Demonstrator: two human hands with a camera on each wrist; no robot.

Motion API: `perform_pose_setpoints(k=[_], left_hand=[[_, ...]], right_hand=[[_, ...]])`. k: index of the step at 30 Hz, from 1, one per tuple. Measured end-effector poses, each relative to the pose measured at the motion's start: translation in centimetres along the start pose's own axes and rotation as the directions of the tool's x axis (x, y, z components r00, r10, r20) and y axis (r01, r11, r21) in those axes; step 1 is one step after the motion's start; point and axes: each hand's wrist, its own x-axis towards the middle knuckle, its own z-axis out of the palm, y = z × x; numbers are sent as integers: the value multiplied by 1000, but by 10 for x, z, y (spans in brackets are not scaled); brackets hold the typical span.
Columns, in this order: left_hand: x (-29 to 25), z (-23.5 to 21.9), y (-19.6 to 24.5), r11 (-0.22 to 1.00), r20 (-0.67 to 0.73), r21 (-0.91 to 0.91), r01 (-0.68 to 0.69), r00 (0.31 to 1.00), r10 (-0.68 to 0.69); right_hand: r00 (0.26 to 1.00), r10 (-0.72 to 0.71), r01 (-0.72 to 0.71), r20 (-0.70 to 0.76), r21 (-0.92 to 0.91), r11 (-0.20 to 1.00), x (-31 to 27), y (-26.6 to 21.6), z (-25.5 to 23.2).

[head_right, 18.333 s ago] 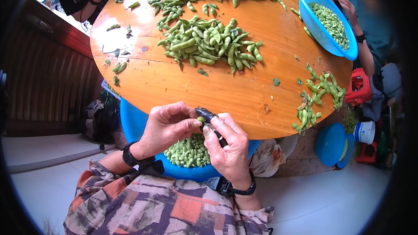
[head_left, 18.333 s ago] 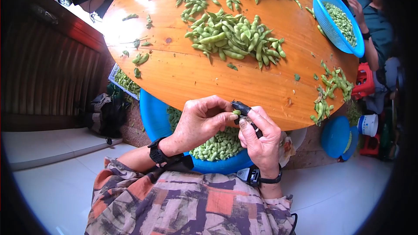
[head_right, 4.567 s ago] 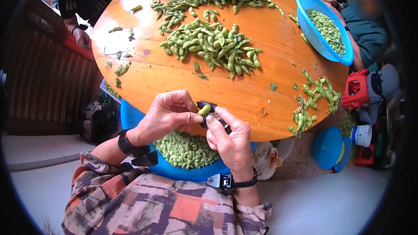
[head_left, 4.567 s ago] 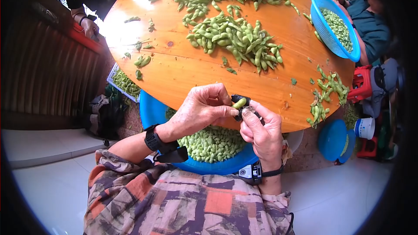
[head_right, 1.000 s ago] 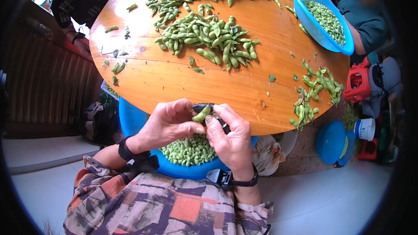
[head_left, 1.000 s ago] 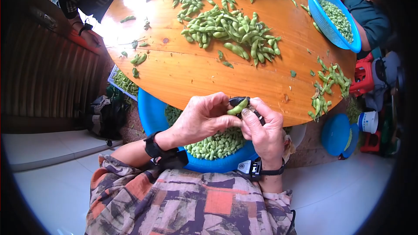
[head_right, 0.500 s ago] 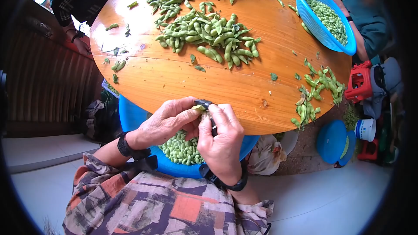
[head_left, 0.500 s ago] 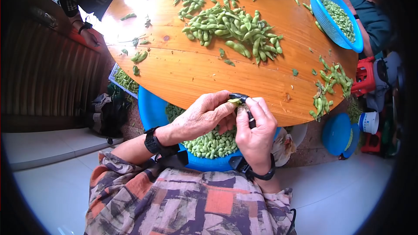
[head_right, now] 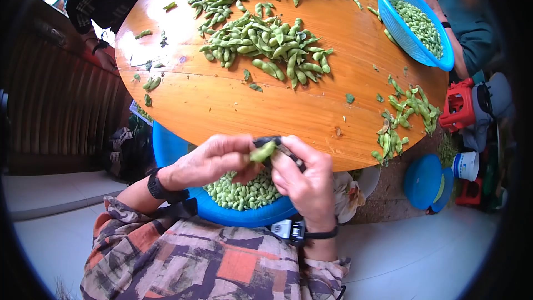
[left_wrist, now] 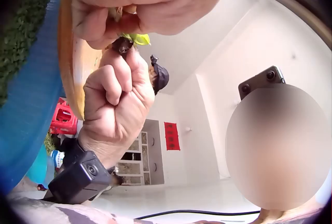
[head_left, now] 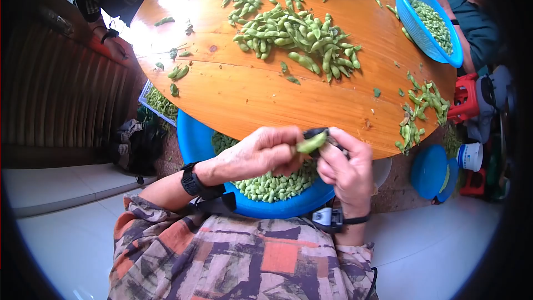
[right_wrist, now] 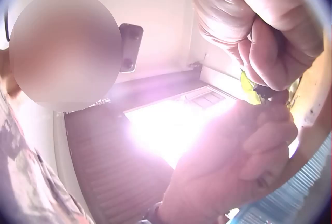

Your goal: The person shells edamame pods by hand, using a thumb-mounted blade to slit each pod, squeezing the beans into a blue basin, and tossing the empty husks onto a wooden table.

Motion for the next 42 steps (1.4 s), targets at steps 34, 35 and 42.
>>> perform_pose_setpoints(k=[34, 35, 42], left_hand=[[13, -4, 16, 958, -337, 266, -110, 920, 200], [12, -5, 16, 993, -322, 100, -69, 942, 98], [8, 0, -4, 756, -39, -654, -15, 999, -13]], right_hand=[[998, -69, 69, 9, 53, 996, 17, 6, 6], [996, -85, 85, 18, 33, 996, 18, 7, 6], [979, 95, -158, 183, 373, 914, 21, 12, -11]])
